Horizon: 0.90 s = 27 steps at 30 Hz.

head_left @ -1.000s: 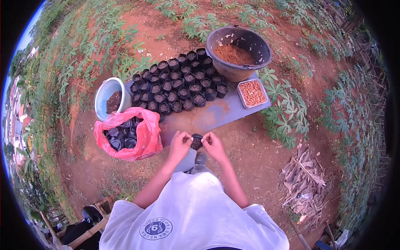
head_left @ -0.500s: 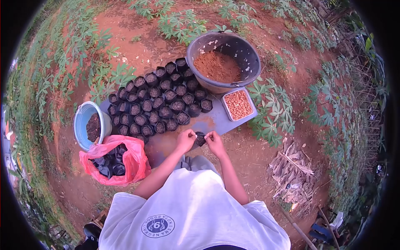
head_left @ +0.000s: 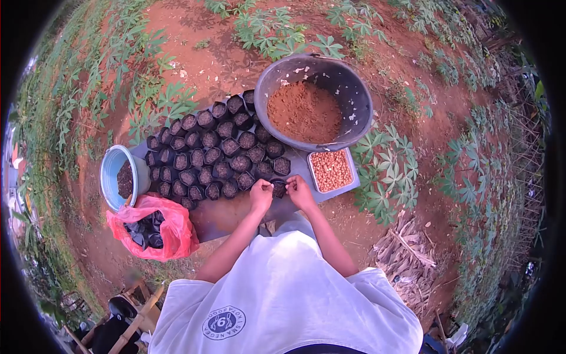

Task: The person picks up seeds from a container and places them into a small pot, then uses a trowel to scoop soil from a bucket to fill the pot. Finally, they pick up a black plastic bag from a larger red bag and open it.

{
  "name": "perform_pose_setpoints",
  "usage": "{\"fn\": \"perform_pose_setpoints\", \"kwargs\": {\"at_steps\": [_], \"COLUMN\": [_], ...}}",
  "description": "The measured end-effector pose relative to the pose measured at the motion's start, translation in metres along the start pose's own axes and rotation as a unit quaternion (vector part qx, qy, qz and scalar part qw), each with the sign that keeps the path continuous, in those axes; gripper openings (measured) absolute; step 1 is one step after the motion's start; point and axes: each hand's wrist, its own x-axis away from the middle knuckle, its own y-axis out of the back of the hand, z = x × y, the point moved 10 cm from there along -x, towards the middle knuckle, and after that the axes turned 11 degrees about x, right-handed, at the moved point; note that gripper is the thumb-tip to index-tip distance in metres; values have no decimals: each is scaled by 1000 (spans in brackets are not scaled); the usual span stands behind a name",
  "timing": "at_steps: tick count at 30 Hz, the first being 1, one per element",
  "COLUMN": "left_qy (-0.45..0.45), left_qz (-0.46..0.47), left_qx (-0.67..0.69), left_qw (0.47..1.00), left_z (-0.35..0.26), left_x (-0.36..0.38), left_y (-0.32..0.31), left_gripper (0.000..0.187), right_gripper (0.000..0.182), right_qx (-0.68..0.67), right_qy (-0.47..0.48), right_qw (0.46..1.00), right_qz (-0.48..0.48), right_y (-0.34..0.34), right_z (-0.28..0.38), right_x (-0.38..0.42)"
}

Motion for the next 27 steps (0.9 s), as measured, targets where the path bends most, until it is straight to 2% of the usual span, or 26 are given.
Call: {"fn": "perform_pose_setpoints", "kwargs": {"at_steps": [1,3,4,6,7,9,11,13,16,19,20,21,22,24,27], "left_qy": [4,77,79,152,153,224,227,226,216,221,209,198,195,185,165], "left_qz": [-14,-44,-59,-82,-97,-56,-53,-46,-39,-64,-49,-34,-48,-23,-26], "left_qx": [1,67,68,127,129,222,253,286,318,290,242,194,203,129,126], "left_qw": [1000,994,993,977,975,947,939,930,922,929,946,960,958,974,978], "left_z": [-2,6,3,13,11,22,24,32,27,19,15,12,15,20,22], "left_x": [4,17,23,40,44,54,56,51,49,60,62,63,65,69,81], "left_y": [-2,-2,-1,-1,3,-11,-16,-23,-28,-16,-12,-8,-1,8,22], "left_gripper": [14,16,16,27,27,39,42,46,46,39,34,29,29,20,16], "right_gripper": [12,22,22,29,24,28,32,34,41,49,49,51,53,54,51], "right_qx": [-1,123,120,57,43,23,6,49,97,124,129,137,145,146,136], "right_qy": [5,50,58,-3,4,1,-5,12,22,35,45,72,98,115,121], "right_qw": [1000,989,988,986,982,971,959,937,918,903,898,903,907,901,909], "right_qz": [14,64,77,157,185,238,284,346,383,411,419,401,383,391,376], "right_y": [6,18,22,18,15,6,0,-7,-12,-14,-15,-12,-10,-13,0], "right_z": [4,17,18,4,1,-6,-10,-6,-4,-8,-10,-10,-13,-18,2], "right_x": [-2,-2,-2,4,7,12,17,23,22,24,25,23,21,25,31]}}
